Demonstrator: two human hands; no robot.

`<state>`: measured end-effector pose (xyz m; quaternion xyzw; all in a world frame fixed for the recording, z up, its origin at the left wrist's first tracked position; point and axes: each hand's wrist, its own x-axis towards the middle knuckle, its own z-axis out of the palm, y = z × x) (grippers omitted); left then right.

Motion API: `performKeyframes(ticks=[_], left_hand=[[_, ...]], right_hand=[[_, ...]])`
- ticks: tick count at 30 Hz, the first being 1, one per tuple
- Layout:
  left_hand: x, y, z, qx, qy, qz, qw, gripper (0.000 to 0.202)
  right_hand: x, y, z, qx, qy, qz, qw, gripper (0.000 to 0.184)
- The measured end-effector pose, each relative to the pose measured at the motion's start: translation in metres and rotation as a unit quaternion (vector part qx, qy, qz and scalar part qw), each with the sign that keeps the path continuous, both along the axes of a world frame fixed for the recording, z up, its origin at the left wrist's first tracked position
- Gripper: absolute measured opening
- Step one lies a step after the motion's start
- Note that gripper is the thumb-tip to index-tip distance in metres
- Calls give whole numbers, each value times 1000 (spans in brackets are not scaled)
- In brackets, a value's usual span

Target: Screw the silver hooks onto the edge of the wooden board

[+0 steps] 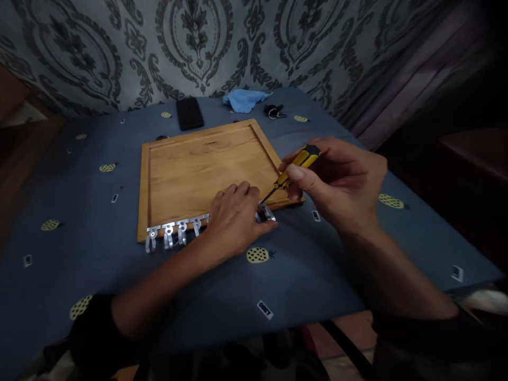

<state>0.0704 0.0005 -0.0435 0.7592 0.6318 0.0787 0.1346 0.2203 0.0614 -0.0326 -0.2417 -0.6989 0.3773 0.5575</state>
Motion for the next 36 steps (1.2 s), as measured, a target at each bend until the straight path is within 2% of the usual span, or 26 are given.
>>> performKeyframes(ticks=[8,14,23,30,36], left_hand=[[1,0,0,4,-1,1,1000,40],[0,0,1,1,0,2,1000,40],[0,-1,-1,1,-7,0,1000,39],[0,0,0,-11,-7,-1,1000,40],[-1,-1,-2,13,-10,-4,1000,39]], right_hand=[[4,1,1,-9,-28,7,1000,7],[1,2,-1,-7,2,-8,1000,14],[-1,2,-2,13,-4,-42,999,24],[1,3,-6,64,77,-99,990,21],[-1,2,-1,23,31,-80,996,30]])
